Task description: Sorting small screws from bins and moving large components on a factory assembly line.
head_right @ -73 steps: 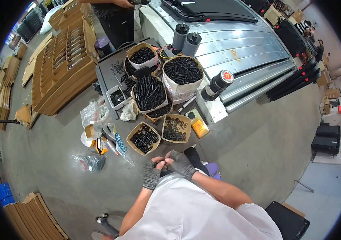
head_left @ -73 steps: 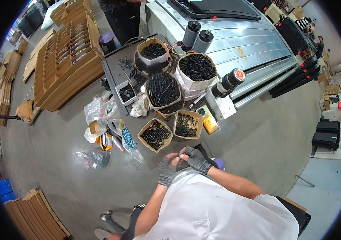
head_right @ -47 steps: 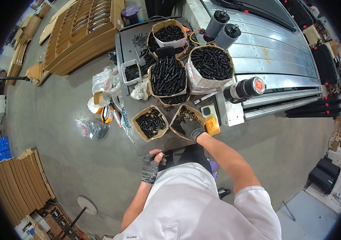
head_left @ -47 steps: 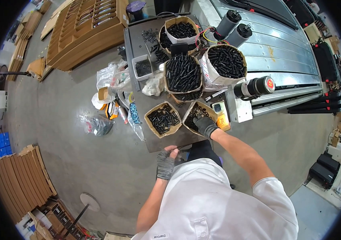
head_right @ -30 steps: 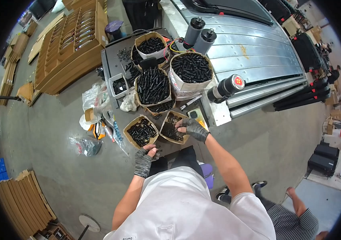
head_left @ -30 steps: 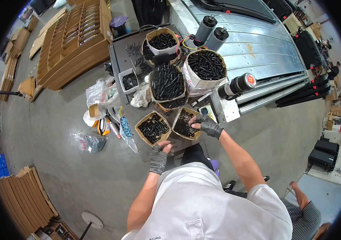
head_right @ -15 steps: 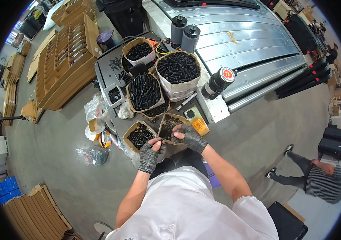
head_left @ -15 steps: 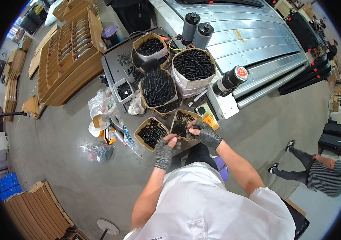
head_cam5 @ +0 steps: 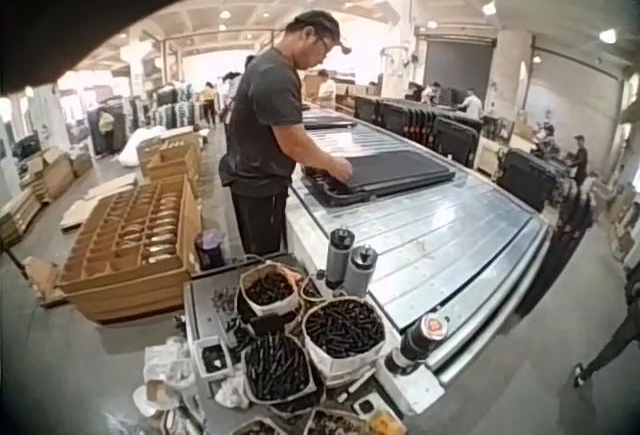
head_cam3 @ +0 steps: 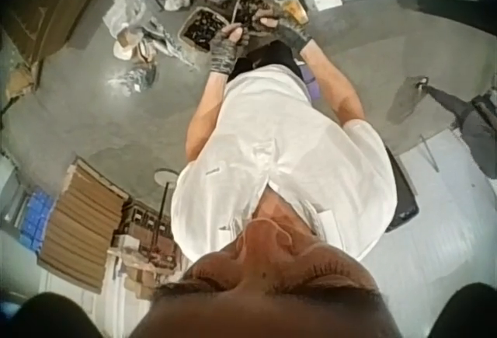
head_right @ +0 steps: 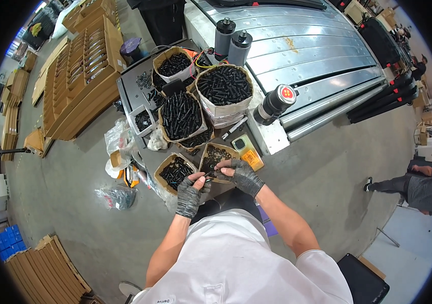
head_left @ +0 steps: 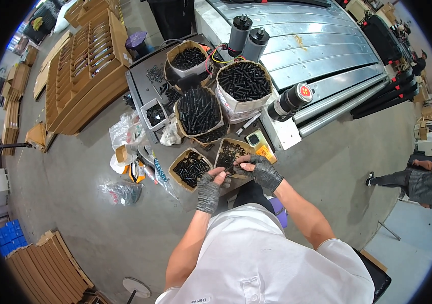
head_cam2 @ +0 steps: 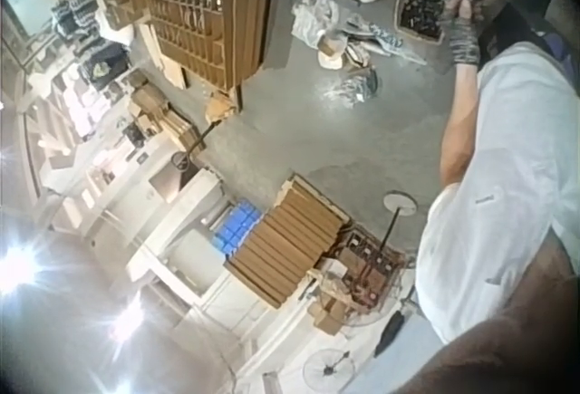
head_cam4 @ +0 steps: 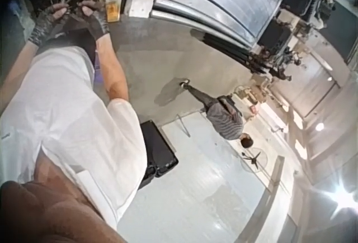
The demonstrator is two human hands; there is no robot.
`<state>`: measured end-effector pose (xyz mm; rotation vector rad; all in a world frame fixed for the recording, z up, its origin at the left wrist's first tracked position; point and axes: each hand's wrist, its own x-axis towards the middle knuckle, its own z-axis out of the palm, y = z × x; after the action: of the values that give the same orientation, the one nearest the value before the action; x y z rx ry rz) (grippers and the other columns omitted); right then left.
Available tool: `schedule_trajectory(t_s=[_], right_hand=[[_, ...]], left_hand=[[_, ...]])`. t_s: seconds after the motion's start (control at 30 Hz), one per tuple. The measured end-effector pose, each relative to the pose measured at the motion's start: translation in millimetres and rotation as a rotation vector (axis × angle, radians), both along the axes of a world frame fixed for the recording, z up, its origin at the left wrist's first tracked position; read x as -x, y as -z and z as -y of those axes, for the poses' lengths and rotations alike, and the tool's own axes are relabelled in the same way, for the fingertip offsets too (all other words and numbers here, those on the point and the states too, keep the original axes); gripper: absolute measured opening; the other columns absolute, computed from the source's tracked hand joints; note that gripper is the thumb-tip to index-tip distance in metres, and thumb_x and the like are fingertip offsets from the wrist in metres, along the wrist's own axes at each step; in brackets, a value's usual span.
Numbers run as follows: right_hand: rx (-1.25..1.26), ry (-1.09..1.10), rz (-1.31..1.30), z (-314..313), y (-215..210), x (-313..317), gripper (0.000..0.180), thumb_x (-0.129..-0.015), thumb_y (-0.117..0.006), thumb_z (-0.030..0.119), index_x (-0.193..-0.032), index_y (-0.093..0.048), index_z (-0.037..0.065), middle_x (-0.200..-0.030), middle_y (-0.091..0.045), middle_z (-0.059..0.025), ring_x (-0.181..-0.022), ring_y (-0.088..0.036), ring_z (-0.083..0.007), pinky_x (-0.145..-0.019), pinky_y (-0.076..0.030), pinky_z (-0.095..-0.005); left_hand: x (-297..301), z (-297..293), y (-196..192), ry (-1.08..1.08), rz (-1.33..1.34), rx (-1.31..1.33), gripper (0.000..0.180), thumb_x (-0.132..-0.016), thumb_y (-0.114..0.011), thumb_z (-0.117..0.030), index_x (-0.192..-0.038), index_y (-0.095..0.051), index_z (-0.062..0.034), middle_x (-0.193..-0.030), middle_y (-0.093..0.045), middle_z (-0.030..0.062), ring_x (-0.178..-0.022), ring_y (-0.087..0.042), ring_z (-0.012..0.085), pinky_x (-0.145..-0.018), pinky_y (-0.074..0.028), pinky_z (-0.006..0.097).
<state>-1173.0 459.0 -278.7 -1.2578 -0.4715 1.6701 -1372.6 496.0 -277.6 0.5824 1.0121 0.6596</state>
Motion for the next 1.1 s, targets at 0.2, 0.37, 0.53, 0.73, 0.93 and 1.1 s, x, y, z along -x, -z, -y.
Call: schedule_trajectory(t_s=[0.2,0.37,0.53,0.73,0.93,1.1], right_hand=[[0.028,-0.088,0.116,0.4,3.3,-1.0,0.024,-0.087,-0.06,0.011,-0.108,-0.066,0.001,-0.107,-0.065,-0.0071,-0.101,-0.059,-0.0157,-0.092,-0.046,-0.0284],[-0.034,-0.133,0.36,-3.9,-3.4,3.2,0.023,-0.082,-0.064,0.012,-0.103,-0.07,0.003,-0.1,-0.067,-0.0055,-0.093,-0.06,-0.0136,-0.086,-0.046,-0.0274],[-0.122,-0.157,0.472,-9.3,-11.3,9.5,0.02,-0.08,-0.065,0.008,-0.099,-0.068,0.003,-0.096,-0.067,-0.0047,-0.091,-0.061,-0.0166,-0.086,-0.046,-0.0297],[-0.23,-0.194,0.594,-9.1,-10.9,15.3,0.021,-0.078,-0.064,0.007,-0.098,-0.066,0.001,-0.094,-0.066,-0.0056,-0.091,-0.062,-0.0159,-0.085,-0.047,-0.0293],[-0.2,-0.124,0.527,-5.8,-9.1,20.0,0.021,-0.079,-0.062,0.004,-0.1,-0.065,0.001,-0.093,-0.065,-0.0049,-0.091,-0.061,-0.0146,-0.085,-0.046,-0.0286],[-0.144,-0.016,0.505,-2.8,-4.8,25.6,0.016,-0.08,-0.061,0.003,-0.096,-0.065,0.001,-0.091,-0.065,-0.0044,-0.089,-0.06,-0.0139,-0.083,-0.046,-0.0273]], left_hand=[[4.2,1.7,7.4,0.018,-0.039,-0.061,0.024,-0.088,-0.064,-0.012,-0.108,-0.061,0.001,-0.091,-0.068,0.0097,-0.075,-0.064,0.0148,-0.069,-0.052,0.027],[5.4,2.7,-2.4,0.056,-0.087,-0.206,0.022,-0.088,-0.064,-0.013,-0.106,-0.062,0.0005,-0.091,-0.068,0.009,-0.075,-0.063,0.0138,-0.069,-0.052,0.026],[1.0,0.9,-4.9,0.072,-0.127,-0.282,0.02,-0.088,-0.065,-0.013,-0.103,-0.064,-0.0004,-0.09,-0.068,0.0082,-0.077,-0.063,0.0128,-0.069,-0.052,0.026],[-3.3,3.6,4.3,0.079,-0.27,-0.426,0.018,-0.087,-0.066,-0.013,-0.099,-0.066,0.0001,-0.087,-0.068,0.0079,-0.075,-0.063,0.0141,-0.069,-0.05,0.027],[-4.1,6.6,7.0,0.146,-0.575,-0.843,0.016,-0.086,-0.065,-0.015,-0.095,-0.067,-0.0017,-0.08,-0.067,0.0086,-0.069,-0.063,0.0169,-0.065,-0.049,0.03],[-7.6,6.2,2.1,0.157,-0.54,-0.647,0.018,-0.087,-0.065,-0.016,-0.096,-0.067,-0.0005,-0.075,-0.066,0.0097,-0.068,-0.061,0.0161,-0.064,-0.048,0.03]])
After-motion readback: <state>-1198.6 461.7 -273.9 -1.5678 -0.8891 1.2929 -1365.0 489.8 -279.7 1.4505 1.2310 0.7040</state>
